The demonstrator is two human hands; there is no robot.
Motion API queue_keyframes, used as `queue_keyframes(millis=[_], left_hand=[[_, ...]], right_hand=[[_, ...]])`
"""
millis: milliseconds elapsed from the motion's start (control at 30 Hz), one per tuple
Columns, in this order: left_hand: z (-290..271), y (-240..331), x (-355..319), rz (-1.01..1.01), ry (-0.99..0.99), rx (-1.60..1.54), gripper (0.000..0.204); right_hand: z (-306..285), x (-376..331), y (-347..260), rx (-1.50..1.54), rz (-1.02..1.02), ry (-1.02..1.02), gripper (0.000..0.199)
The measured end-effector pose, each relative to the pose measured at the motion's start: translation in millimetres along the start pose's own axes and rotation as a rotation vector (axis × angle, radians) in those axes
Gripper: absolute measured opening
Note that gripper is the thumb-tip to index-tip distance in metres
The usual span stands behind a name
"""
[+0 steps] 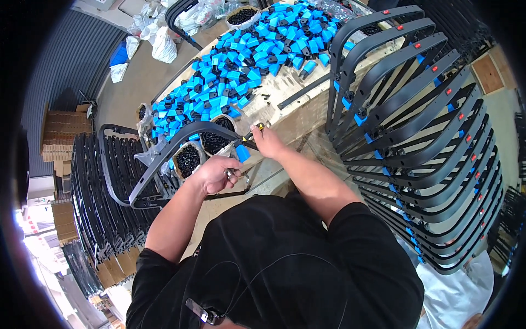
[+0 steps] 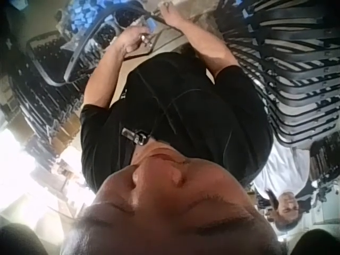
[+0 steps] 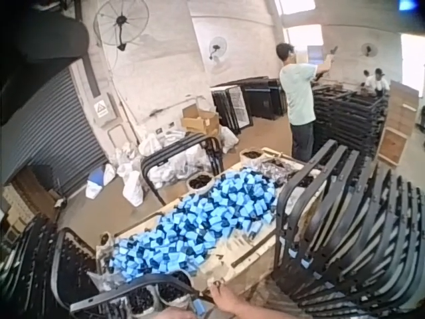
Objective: Assembling plastic caps and bushings onto a metal frame.
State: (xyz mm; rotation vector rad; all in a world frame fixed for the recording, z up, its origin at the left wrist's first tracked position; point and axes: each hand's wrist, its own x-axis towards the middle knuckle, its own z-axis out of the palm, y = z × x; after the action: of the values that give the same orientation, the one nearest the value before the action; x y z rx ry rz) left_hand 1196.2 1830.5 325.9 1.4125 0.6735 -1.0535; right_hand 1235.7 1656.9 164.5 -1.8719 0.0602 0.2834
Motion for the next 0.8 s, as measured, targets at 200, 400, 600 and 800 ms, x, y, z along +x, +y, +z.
queue_keyframes(millis=[200,400,600,800], left_hand=[[-15.9,-12.5,18.1,0.012,-0.102,0.082,0.021],[10.6,-72.4,54.8,0.352,0.231,0.641,0.033],[29.7,-88.9,65.8,0.375,0.474,0.807,0.053],[14.5,-99.0,53.7,0.415,0.328,0.343,0.032]], right_hand=[[2.4,1.8,-6.5,-0.088,0.012,-0.038,0.066],[4.6,6.8,-6.6,-0.118,0.009,-0.045,0.068],[3.4,3.3,-13.9,-0.107,0.065,-0.033,0.067],[13.7,6.6,8.1,0.164,0.100,0.046,0.058]])
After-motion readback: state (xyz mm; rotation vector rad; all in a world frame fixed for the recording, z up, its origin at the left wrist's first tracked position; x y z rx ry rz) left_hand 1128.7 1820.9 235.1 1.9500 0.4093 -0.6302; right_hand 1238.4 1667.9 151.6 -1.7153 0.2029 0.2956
